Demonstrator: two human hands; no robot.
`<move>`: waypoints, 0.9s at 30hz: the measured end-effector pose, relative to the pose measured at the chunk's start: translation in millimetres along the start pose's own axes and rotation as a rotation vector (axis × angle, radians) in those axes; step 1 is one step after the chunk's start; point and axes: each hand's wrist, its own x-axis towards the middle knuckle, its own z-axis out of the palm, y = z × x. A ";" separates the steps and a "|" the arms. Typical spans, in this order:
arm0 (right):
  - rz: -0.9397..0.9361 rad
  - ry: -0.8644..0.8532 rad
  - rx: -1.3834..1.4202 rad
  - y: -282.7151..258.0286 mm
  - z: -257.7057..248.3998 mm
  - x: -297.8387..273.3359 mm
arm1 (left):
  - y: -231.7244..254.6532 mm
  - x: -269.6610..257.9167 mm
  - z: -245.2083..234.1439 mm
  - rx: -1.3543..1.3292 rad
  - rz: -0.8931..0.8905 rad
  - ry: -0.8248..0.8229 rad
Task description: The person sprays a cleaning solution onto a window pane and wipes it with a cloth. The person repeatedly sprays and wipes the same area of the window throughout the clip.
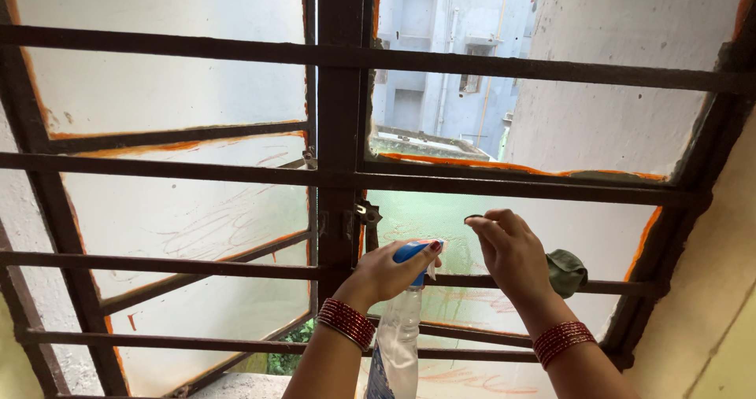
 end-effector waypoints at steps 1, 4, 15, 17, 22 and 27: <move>-0.016 -0.035 0.002 1.5 0.1 0.3 | 0.2 -1.0 0.4 -0.012 0.005 0.021; -0.059 -0.115 0.017 4.8 -2.1 -2.6 | -2.2 -5.7 4.5 -0.018 0.013 0.066; -0.043 -0.230 0.023 11.7 -3.8 -6.8 | -3.8 -11.5 2.7 0.121 0.088 0.044; -0.053 -0.224 0.044 8.0 -2.9 -3.9 | -4.4 -12.2 1.2 0.101 0.113 0.041; -0.035 -0.169 0.044 -1.2 0.3 3.4 | -7.3 -11.3 0.1 0.111 0.156 0.039; -0.073 -0.207 0.031 2.4 0.9 2.6 | -7.5 -13.3 2.1 0.154 0.215 0.091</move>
